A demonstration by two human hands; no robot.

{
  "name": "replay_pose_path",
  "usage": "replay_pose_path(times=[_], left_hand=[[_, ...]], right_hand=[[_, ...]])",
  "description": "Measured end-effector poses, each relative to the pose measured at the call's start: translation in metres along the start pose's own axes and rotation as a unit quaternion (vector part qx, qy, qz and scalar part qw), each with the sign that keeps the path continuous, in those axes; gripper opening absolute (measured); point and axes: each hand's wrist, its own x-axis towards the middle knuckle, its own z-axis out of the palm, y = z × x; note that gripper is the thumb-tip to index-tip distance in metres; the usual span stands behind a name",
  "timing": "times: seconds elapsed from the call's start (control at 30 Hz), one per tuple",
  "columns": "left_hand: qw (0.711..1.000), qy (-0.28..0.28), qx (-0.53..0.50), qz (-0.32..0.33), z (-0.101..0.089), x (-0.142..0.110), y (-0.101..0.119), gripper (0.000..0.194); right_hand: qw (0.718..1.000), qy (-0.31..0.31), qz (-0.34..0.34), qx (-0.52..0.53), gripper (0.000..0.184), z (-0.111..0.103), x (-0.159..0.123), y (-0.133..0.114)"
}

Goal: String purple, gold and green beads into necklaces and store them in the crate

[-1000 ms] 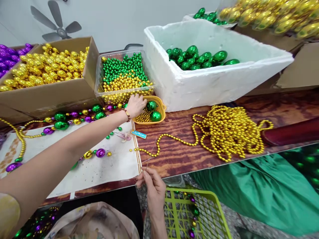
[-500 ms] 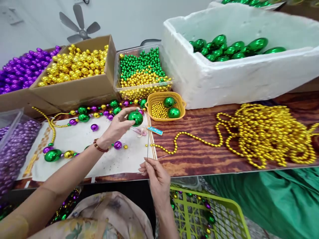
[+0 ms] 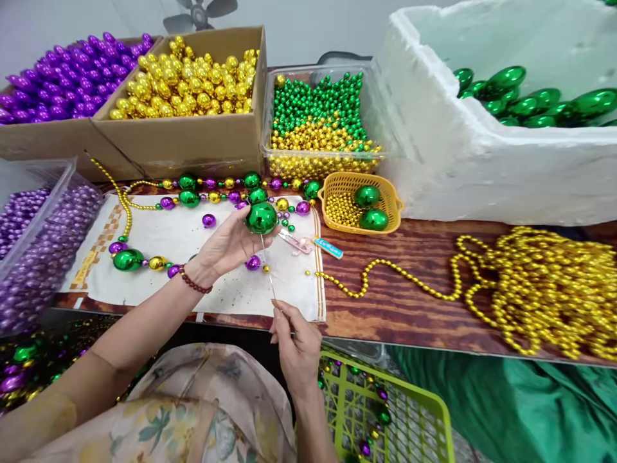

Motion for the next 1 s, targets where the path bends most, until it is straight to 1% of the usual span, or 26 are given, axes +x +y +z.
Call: replay_pose_path(times=[0.2,0.53,0.7,1.0], left_hand=[[0.999,-0.008,-0.022,0.027,-0.001,-0.002,0.0,0.033],[0.999,-0.007,-0.016,0.041,0.0,-0.003,-0.001,0.033],[0.999,0.004,-0.022,0.047,0.0,-0.002,-0.001,0.033],[0.999,-0.009,-0.011,0.045,-0.001,-0.004,-0.001,0.034]], right_hand=[[1.0,-0.001,0.007,0.002,0.018,0.002,-0.001,0.001],[1.0,0.004,0.013,0.008,0.018,0.005,-0.003,0.006],[1.0,0.011,0.02,0.011,0.018,0.005,-0.003,0.008],[0.999,0.01,0.041,0.028,0.019,0.008,-0.002,0.011]])
